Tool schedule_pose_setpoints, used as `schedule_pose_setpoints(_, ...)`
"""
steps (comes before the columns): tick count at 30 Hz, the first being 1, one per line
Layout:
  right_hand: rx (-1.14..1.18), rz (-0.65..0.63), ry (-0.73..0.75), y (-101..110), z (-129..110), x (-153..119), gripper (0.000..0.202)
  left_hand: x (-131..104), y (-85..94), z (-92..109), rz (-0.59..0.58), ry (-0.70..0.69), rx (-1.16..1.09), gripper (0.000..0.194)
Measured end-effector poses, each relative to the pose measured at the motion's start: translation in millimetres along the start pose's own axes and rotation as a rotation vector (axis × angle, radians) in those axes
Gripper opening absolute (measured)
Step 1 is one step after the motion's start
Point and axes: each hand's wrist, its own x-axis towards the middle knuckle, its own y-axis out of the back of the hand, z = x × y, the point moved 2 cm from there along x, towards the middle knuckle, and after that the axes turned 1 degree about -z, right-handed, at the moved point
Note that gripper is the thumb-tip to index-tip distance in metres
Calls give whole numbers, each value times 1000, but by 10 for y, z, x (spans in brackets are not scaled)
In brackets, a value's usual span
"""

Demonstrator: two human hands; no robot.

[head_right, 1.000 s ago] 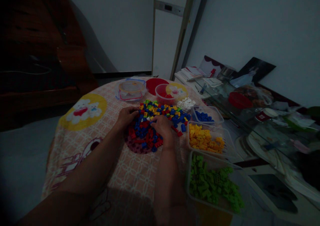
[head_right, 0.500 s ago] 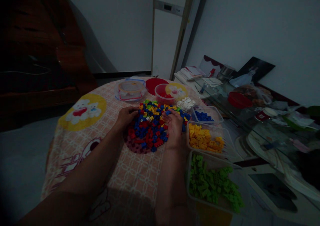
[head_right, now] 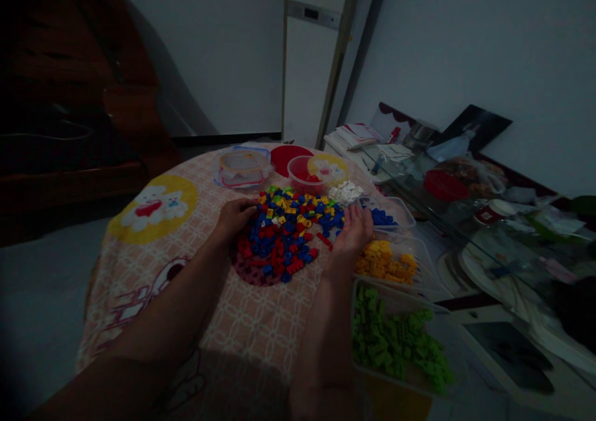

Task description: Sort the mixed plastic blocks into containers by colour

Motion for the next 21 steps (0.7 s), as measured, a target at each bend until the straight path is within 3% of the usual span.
schedule_pose_setpoints(4, -131, -215, -99, -183, 24, -197, 23, 5, -8, -13, 2, 2, -12, 35)
schedule_pose_setpoints(11, -587, -648, -292, -366, 123, -494, 17, 5, 5, 0, 2, -13, -18, 34)
schedule_pose_setpoints(17, -928, -808, -275, -421, 276, -572, 2, 30, -16, -50, 24, -23, 2, 32)
schedule_pose_setpoints(21, -1012, -861, -134, -395, 415, -552, 16, 31, -19, -56, 15, -31, 5, 33)
